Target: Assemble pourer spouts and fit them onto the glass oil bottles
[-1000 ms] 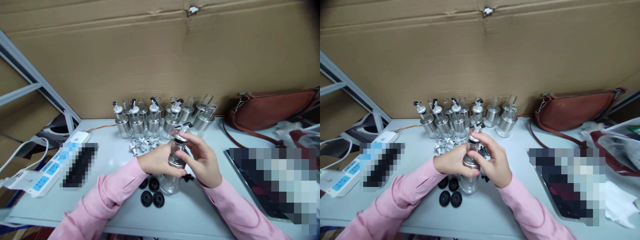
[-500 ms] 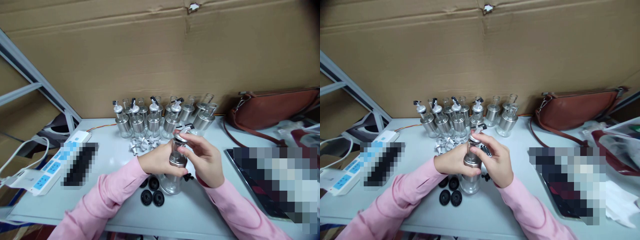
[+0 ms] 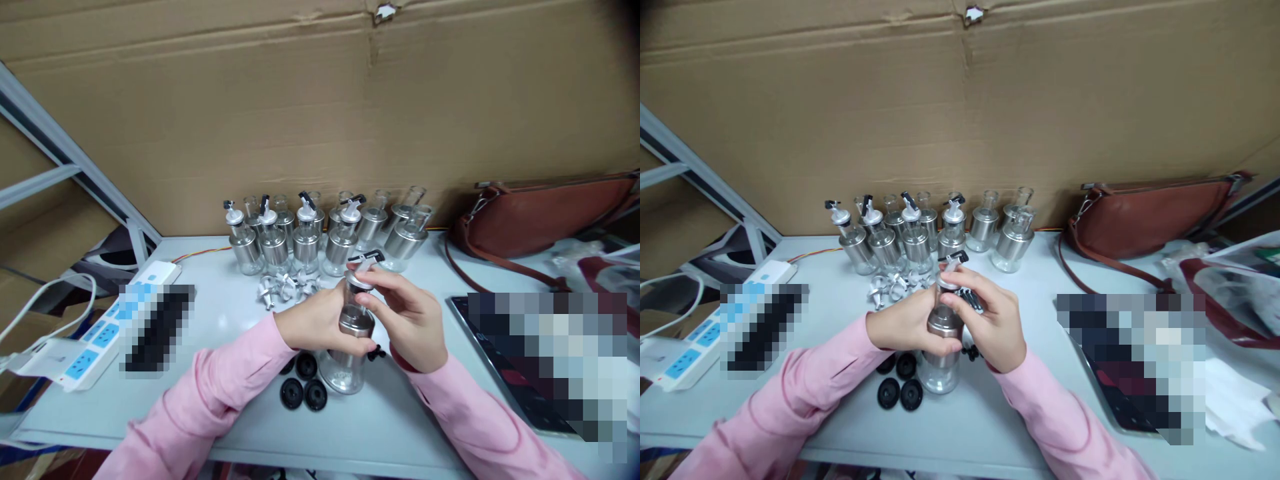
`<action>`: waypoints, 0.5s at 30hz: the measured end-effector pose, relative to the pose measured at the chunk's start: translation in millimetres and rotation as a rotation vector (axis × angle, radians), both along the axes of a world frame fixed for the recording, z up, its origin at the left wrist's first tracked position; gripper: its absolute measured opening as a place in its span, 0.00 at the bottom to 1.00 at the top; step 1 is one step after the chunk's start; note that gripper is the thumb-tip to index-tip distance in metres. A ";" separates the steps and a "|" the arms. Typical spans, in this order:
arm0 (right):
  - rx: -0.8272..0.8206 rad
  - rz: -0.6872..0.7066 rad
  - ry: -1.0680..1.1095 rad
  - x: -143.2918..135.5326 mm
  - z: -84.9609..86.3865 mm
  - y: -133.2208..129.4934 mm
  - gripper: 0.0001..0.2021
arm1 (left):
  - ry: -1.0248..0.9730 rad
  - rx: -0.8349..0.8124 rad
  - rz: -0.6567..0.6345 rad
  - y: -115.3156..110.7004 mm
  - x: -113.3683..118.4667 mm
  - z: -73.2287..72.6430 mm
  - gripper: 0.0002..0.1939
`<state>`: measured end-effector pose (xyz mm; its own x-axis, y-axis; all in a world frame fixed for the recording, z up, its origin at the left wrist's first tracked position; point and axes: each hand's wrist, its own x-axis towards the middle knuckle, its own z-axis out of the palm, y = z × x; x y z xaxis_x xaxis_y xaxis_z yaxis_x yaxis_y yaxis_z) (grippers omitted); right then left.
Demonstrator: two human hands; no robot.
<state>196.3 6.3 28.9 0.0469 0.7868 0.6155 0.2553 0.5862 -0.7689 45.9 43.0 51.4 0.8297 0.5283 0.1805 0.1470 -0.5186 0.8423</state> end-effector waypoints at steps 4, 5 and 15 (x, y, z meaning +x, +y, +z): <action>0.046 0.037 0.019 -0.9 5.6 -1.9 0.15 | -0.055 0.042 0.011 1.2 -1.8 -4.1 0.27; 0.050 0.049 0.019 -0.9 7.0 -1.8 0.15 | -0.057 0.041 0.009 1.4 -2.0 -4.7 0.29; 0.073 0.063 -0.014 4.4 10.8 1.0 0.13 | -0.031 -0.007 -0.039 -1.6 -0.3 -1.8 0.34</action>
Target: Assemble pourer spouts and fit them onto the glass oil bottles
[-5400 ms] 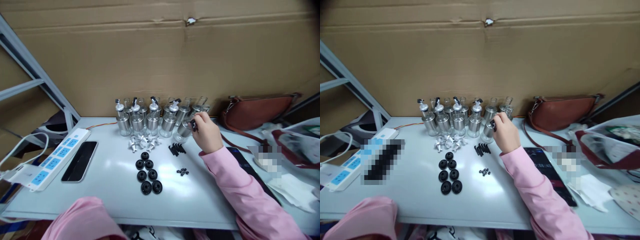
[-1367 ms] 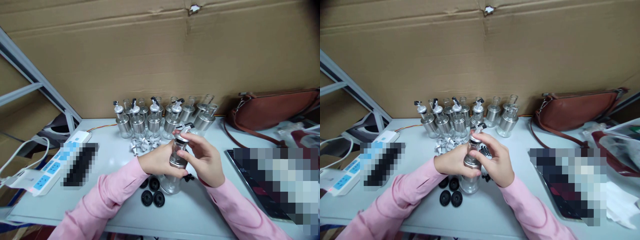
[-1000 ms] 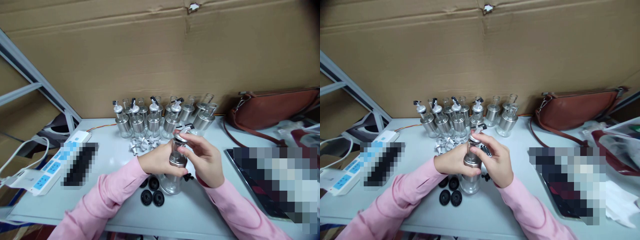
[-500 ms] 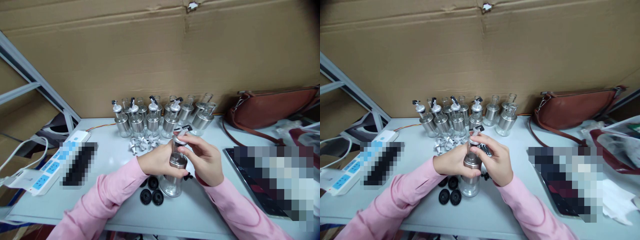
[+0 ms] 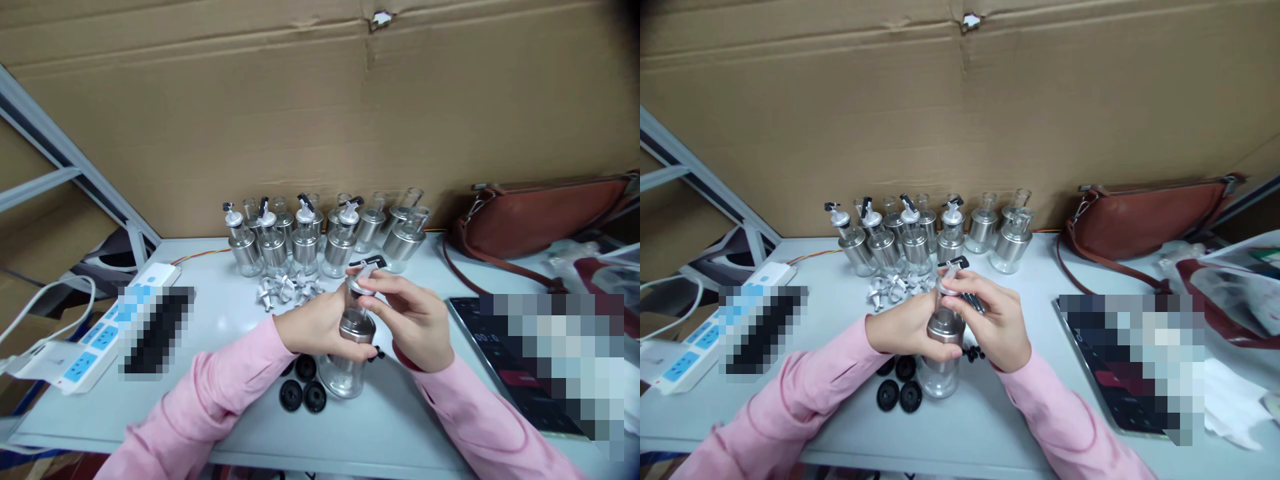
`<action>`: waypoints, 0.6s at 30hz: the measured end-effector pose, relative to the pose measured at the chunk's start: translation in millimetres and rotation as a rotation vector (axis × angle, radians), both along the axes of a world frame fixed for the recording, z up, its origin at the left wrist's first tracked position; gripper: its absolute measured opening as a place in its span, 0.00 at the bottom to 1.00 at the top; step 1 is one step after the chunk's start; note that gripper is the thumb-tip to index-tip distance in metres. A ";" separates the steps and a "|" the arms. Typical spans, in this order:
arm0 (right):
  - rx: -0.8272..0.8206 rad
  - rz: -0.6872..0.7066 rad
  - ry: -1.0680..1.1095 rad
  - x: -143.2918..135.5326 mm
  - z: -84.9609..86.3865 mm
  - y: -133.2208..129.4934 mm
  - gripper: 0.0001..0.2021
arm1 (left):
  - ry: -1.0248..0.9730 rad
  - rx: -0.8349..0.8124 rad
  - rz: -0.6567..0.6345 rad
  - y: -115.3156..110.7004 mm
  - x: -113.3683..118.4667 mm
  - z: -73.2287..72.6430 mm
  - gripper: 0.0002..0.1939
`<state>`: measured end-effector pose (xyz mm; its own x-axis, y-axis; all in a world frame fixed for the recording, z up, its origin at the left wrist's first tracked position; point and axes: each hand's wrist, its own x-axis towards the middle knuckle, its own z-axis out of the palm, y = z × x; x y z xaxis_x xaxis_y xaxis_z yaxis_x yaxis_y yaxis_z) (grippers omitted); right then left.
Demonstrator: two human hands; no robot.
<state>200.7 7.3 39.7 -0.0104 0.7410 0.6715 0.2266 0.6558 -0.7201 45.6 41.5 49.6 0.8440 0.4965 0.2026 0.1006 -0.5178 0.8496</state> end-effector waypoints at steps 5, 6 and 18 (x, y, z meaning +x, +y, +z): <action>0.008 -0.021 0.014 -2.2 2.5 -1.4 0.11 | 0.014 0.013 0.006 -0.7 0.5 -1.1 0.37; 0.000 -0.033 0.011 -2.7 1.6 -1.4 0.10 | 0.023 0.010 0.010 -1.0 0.6 -1.5 0.37; 0.226 -0.376 0.439 3.2 21.3 8.5 0.07 | 0.166 0.076 0.074 9.9 -16.7 12.7 0.37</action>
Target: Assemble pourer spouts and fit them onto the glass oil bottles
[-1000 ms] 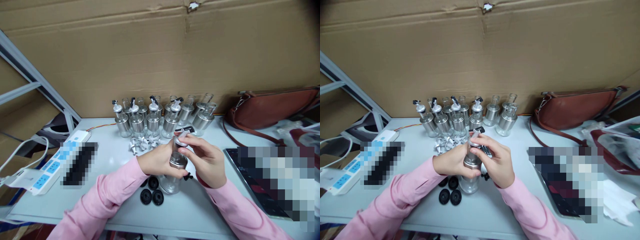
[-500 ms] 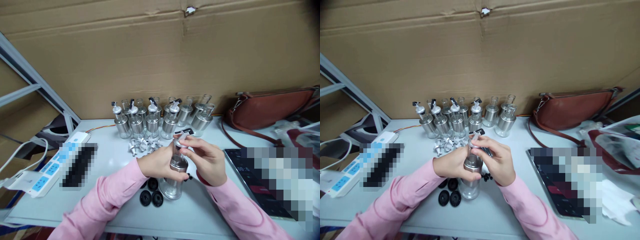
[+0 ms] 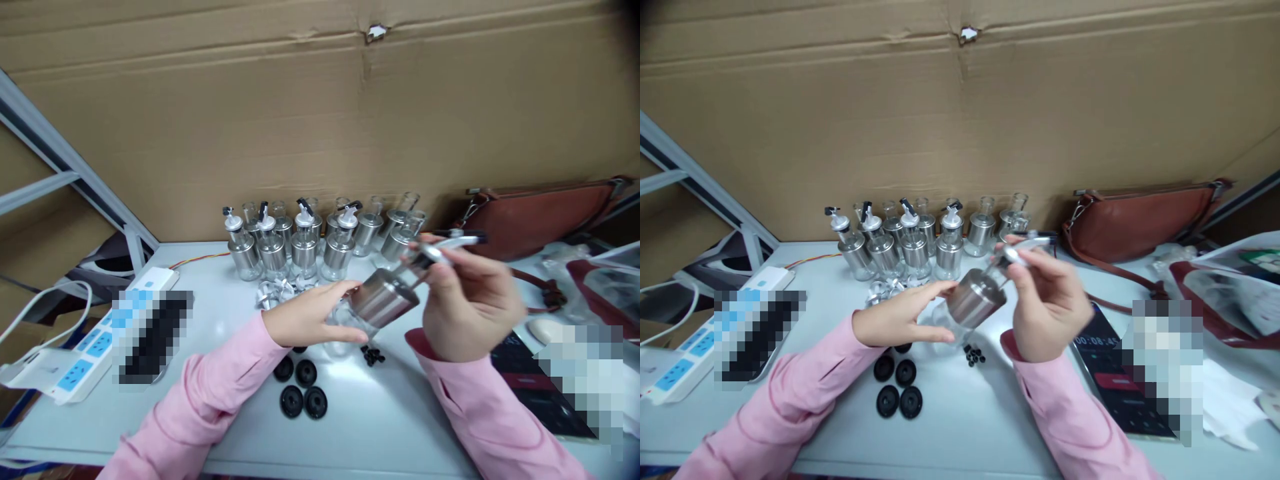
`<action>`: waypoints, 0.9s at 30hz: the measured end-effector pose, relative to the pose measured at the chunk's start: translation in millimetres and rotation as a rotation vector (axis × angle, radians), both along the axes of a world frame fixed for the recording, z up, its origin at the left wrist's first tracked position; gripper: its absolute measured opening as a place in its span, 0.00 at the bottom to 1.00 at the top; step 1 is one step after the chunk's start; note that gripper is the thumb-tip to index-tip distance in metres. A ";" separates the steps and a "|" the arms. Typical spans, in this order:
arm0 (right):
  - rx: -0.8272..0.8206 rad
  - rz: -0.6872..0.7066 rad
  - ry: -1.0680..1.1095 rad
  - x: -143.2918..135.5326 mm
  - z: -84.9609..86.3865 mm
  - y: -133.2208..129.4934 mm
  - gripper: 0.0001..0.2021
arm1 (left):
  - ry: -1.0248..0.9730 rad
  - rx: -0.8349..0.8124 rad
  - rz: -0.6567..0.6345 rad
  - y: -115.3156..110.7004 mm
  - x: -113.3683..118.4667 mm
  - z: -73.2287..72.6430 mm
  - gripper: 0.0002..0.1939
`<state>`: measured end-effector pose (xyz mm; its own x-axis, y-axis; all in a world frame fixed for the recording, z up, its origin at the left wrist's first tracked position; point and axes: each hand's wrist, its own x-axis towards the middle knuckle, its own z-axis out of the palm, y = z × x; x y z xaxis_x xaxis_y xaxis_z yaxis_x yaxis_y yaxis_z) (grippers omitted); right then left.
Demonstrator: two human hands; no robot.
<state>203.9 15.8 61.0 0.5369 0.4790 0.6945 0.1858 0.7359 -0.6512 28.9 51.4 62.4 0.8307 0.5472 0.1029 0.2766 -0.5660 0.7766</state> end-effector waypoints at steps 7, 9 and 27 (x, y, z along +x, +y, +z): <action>0.159 -0.349 -0.187 32.3 3.1 9.8 0.08 | 0.279 0.175 0.044 11.6 -12.9 3.0 0.18; 0.123 -0.383 -0.287 42.3 -6.8 13.7 0.09 | 0.326 0.184 0.044 12.3 -14.3 4.0 0.17; -0.244 -0.296 -0.640 42.4 -40.9 29.4 0.20 | 0.350 0.140 0.086 20.6 -29.5 11.0 0.17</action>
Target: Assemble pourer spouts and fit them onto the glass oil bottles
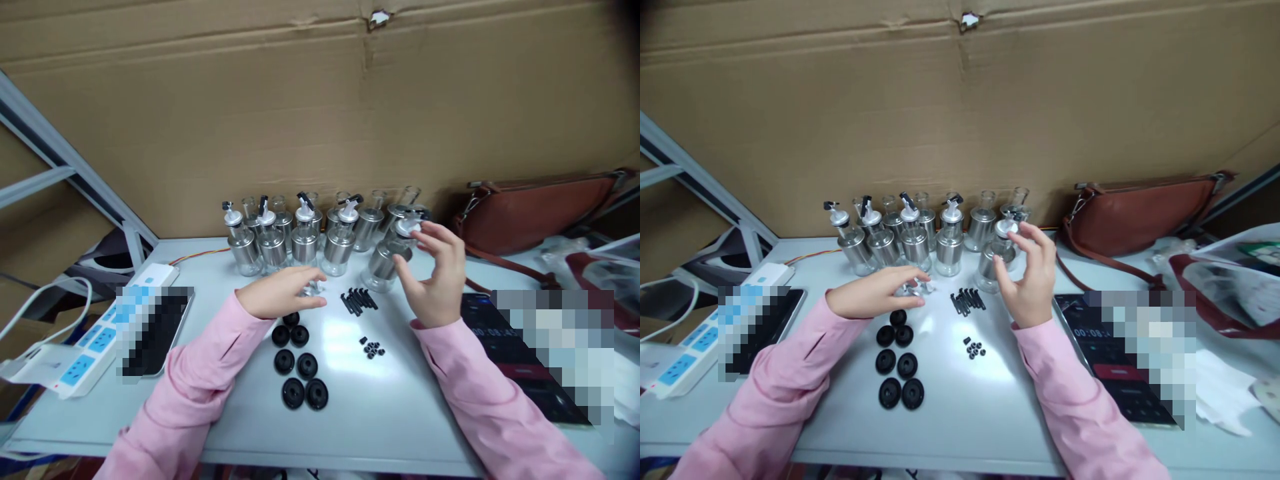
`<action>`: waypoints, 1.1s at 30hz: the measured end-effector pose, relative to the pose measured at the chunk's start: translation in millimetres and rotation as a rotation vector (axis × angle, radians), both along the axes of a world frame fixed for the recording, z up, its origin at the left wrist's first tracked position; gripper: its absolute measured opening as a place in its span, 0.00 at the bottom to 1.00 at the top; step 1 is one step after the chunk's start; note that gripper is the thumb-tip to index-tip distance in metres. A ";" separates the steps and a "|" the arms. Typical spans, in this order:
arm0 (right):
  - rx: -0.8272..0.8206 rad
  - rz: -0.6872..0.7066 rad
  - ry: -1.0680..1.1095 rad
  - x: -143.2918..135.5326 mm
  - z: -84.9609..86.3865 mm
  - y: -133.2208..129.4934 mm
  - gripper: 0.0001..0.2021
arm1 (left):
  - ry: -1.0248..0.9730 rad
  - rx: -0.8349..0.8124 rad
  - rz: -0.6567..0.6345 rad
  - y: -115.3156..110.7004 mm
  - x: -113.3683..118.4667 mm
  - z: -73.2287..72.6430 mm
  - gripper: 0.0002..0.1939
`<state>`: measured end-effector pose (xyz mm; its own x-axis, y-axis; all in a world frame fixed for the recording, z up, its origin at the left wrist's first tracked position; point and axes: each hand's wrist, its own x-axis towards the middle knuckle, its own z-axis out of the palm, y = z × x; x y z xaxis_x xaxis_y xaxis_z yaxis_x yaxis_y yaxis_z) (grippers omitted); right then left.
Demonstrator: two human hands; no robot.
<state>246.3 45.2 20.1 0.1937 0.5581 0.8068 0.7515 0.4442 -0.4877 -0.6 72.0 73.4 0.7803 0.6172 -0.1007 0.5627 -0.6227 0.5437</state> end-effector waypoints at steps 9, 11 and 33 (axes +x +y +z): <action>-0.194 0.064 -0.277 3.6 -9.6 7.9 0.19 | 0.058 -0.014 0.087 4.9 -13.3 12.8 0.18; -0.220 0.078 -0.303 4.3 -12.6 8.9 0.20 | 0.070 -0.006 0.118 6.6 -17.3 16.2 0.18; -0.368 0.013 0.661 29.2 -45.9 28.2 0.31 | 0.254 0.009 0.630 42.6 -125.5 26.6 0.32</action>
<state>275.5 73.4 -25.8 0.5644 0.7745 0.2857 0.2468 0.1719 -0.9537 -126.1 114.6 100.0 0.2248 0.9478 -0.2261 0.9289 -0.1384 0.3435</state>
